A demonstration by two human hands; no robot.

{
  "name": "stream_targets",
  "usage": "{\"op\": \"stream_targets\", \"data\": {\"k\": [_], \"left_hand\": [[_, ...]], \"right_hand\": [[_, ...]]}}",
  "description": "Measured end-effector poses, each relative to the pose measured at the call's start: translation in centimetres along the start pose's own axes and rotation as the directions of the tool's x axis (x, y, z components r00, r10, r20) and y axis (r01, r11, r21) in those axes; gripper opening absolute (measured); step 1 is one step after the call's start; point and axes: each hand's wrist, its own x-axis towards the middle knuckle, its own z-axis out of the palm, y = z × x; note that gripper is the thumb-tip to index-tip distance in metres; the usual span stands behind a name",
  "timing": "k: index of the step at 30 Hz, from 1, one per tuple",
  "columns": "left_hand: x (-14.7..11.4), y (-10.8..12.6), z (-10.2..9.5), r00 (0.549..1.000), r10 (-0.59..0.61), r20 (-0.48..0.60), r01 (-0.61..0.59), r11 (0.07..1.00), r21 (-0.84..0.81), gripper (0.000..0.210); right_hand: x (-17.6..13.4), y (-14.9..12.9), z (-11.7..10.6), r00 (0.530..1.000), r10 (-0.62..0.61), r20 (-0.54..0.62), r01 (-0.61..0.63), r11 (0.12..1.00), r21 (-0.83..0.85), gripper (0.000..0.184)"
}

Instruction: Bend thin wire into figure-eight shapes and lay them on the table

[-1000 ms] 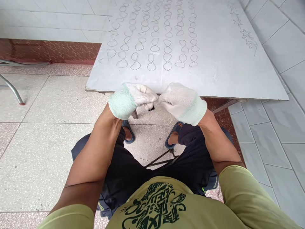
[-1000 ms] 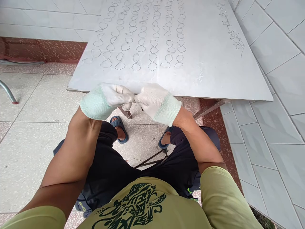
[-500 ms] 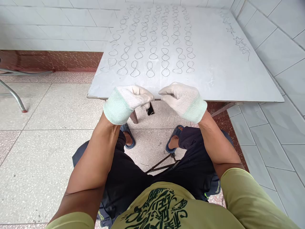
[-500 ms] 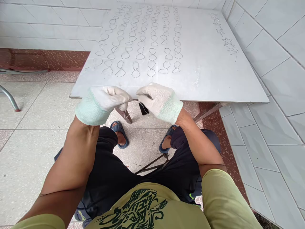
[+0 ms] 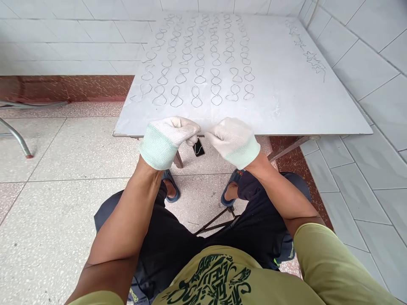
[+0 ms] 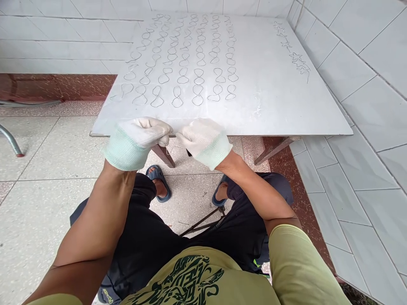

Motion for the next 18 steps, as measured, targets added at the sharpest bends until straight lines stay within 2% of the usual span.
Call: {"op": "stream_targets", "data": {"k": [5, 11, 14, 18], "left_hand": [[0.2, -0.1, -0.1, 0.996, 0.041, -0.08, -0.042, 0.999, -0.01, 0.024], [0.5, 0.2, -0.7, 0.998, 0.061, 0.028, -0.063, 0.997, 0.04, 0.019], [0.4, 0.5, -0.6, 0.998, 0.056, 0.008, -0.056, 0.995, 0.084, 0.015], [0.4, 0.5, -0.4, 0.998, 0.067, -0.013, -0.067, 0.996, 0.064, 0.014]], "right_hand": [[-0.7, 0.5, 1.6, 0.996, -0.004, -0.091, 0.001, 1.0, -0.031, 0.053], [-0.7, 0.5, 2.1, 0.995, 0.048, -0.093, -0.046, 0.999, 0.022, 0.051], [-0.7, 0.1, 1.9, 0.991, 0.099, -0.096, -0.093, 0.994, 0.064, 0.05], [-1.0, -0.3, 1.8, 0.976, 0.164, -0.141, -0.157, 0.986, 0.063, 0.049]]}}
